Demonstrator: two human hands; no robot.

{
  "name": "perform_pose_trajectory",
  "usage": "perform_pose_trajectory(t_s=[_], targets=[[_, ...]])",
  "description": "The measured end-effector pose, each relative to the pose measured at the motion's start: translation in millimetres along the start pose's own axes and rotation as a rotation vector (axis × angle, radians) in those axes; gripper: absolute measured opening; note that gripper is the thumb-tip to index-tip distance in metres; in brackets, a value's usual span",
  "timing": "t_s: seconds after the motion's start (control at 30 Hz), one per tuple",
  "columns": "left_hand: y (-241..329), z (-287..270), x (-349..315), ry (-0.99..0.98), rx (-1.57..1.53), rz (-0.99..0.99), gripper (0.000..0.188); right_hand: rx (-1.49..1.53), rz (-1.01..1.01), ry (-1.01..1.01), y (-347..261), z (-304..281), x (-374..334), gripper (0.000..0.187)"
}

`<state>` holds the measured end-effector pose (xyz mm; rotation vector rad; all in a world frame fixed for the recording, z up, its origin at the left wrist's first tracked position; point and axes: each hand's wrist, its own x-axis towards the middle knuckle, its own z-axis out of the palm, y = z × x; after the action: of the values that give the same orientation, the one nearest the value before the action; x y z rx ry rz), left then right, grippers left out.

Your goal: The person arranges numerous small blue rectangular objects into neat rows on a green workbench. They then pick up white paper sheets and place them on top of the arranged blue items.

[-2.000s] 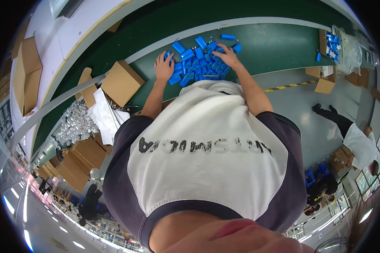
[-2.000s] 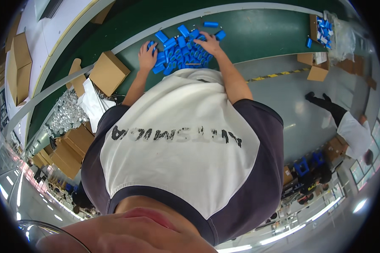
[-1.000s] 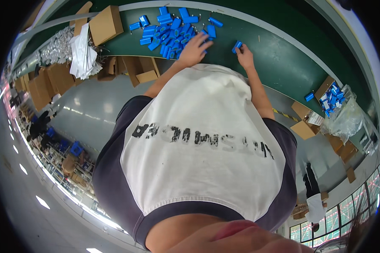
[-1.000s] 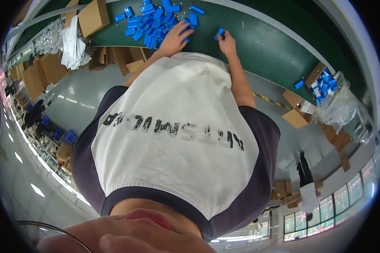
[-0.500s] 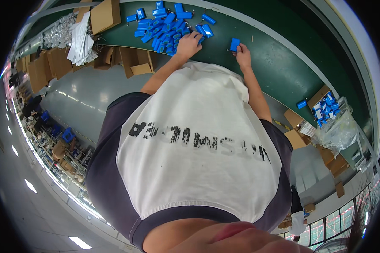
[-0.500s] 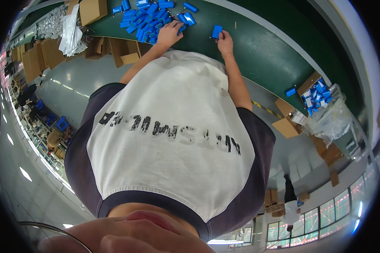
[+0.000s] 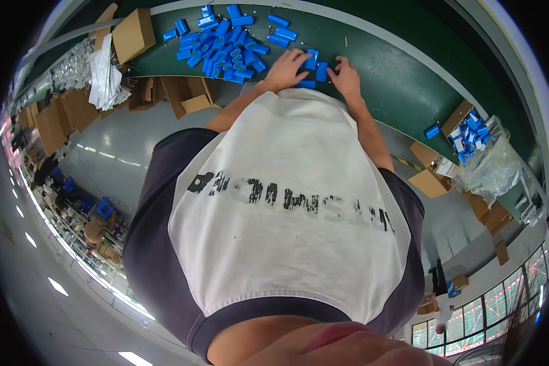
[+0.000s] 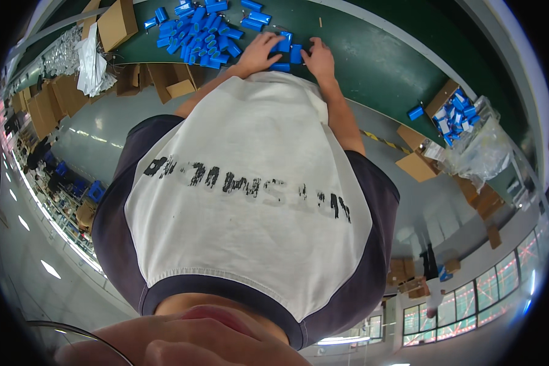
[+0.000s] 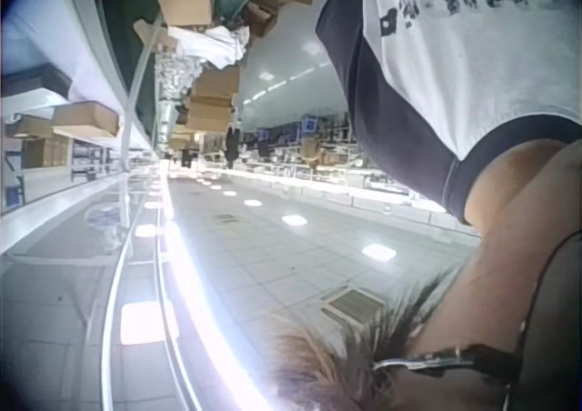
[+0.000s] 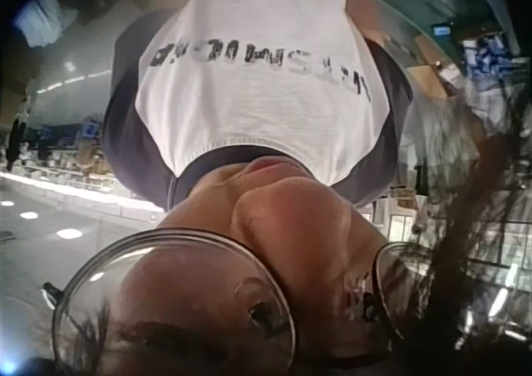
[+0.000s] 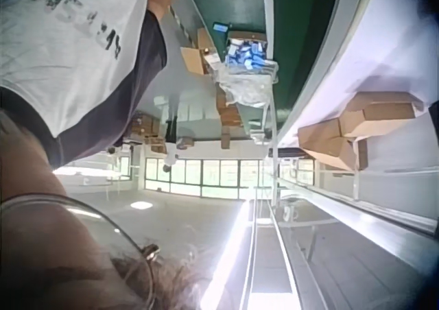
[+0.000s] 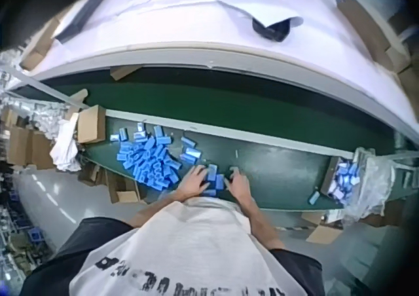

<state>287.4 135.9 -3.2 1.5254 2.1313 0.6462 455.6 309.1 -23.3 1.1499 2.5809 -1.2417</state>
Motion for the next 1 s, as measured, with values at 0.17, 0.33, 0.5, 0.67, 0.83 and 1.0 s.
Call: perform_pose_trajectory(t_s=[0.17,0.33,0.5,0.67,0.83,1.0], targets=[[-1.8,-1.8,1.5,-0.148,-0.025,-0.227,0.085,-0.140,-0.198,-0.176,-23.3,1.2,-13.6,0.063],[-22.1,14.1,-1.6,-0.202,-0.177,-0.409,0.089,-0.113,-0.076,-0.118,-19.8,10.4,-7.0,0.063],[-6.6,31.5,3.9,-0.191,-0.138,-0.460,0.096,0.067,0.040,-0.108,-2.9,12.1,-3.0,0.067],[-12.4,30.1,24.6,-0.250,-0.236,-0.327,0.087,-0.068,-0.134,-0.069,-18.5,9.5,-12.4,0.091],[-19.4,24.5,33.1,-0.157,0.034,-0.348,0.065,-0.283,-0.175,-0.107,-44.6,14.3,-9.2,0.102],[-21.6,13.4,10.4,-0.114,0.052,-0.546,0.065,-0.593,-0.416,-0.031,-38.8,26.4,-6.8,0.080]])
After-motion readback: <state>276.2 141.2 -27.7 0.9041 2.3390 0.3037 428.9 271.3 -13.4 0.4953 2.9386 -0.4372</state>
